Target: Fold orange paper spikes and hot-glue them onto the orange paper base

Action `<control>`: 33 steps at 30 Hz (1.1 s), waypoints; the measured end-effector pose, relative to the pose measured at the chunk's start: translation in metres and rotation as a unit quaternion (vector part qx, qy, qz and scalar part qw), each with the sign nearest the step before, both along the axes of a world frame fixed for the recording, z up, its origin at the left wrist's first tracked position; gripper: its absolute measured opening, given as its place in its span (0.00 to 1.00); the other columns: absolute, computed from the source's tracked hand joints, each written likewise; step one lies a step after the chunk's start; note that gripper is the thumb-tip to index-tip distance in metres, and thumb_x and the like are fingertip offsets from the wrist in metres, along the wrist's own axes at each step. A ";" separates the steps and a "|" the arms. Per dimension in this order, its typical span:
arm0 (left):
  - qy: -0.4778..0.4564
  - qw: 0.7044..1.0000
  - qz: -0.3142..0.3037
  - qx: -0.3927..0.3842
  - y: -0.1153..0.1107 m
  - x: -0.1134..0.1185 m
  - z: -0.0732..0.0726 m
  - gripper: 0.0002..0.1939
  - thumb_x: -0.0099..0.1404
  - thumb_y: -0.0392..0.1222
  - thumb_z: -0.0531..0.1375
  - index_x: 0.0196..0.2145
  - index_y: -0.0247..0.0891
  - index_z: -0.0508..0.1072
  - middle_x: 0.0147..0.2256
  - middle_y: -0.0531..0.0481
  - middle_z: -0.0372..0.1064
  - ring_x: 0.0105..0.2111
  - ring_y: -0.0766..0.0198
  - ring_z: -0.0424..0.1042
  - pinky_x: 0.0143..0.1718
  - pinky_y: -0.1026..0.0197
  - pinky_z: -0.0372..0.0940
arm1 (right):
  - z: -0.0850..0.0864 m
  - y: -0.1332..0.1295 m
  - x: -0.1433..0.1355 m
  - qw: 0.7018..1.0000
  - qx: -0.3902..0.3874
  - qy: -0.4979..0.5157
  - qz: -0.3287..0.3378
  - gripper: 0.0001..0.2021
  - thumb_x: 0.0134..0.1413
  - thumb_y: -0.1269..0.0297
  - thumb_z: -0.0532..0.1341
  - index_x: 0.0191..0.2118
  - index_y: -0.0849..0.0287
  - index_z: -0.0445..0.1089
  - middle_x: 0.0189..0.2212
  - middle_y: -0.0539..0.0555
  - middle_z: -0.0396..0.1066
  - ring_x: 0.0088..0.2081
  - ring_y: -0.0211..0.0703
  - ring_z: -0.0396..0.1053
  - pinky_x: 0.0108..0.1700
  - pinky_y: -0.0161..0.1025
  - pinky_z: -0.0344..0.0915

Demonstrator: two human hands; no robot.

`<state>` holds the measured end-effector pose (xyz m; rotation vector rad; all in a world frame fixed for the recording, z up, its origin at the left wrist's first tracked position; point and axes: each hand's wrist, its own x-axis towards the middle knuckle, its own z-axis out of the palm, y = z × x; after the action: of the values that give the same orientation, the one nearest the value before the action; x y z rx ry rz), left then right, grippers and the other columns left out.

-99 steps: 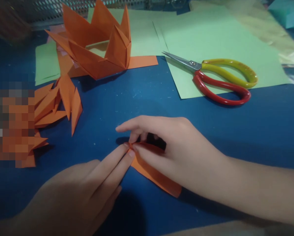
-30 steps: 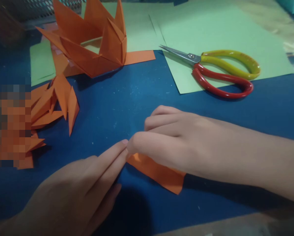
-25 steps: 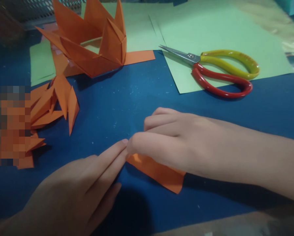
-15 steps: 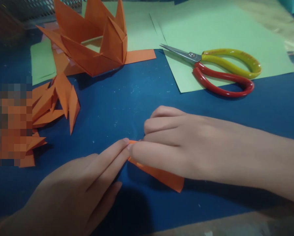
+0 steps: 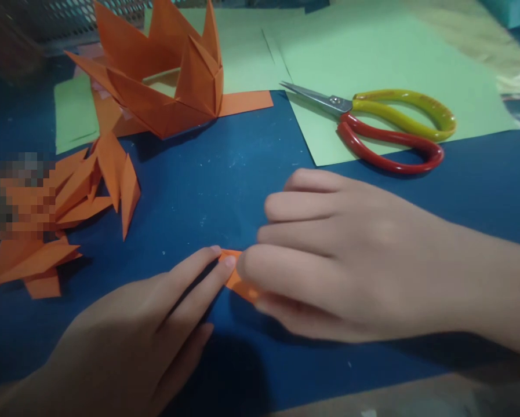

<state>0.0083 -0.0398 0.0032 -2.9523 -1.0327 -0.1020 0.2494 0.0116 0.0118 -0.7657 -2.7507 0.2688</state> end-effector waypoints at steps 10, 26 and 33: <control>-0.033 0.998 0.025 0.037 0.001 0.002 -0.004 0.21 0.68 0.38 0.46 0.54 0.28 0.65 0.54 0.39 0.67 0.29 0.63 0.73 0.26 0.60 0.65 | -0.006 0.003 -0.011 0.997 -0.045 0.050 -0.032 0.11 0.62 0.57 0.55 0.46 0.55 0.62 0.41 0.52 0.70 0.43 0.40 0.67 0.46 0.41 0.64; -0.028 0.999 0.010 0.034 0.002 0.002 -0.002 0.21 0.68 0.36 0.46 0.52 0.27 0.69 0.50 0.41 0.72 0.26 0.64 0.71 0.24 0.60 0.64 | -0.003 0.013 -0.008 0.993 0.064 0.012 0.098 0.26 0.68 0.71 0.37 0.31 0.60 0.70 0.31 0.53 0.73 0.34 0.37 0.66 0.36 0.39 0.66; -0.015 1.000 0.003 0.019 0.003 0.005 0.001 0.21 0.68 0.34 0.44 0.51 0.27 0.71 0.49 0.43 0.73 0.25 0.64 0.72 0.24 0.59 0.64 | -0.003 0.015 -0.009 0.988 0.102 0.025 0.117 0.26 0.68 0.72 0.37 0.28 0.59 0.69 0.26 0.53 0.71 0.31 0.37 0.64 0.35 0.37 0.67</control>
<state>0.0136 -0.0365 0.0045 -2.9218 -1.0315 -0.1659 0.2402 0.0269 0.0086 -0.3798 -2.7643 0.0485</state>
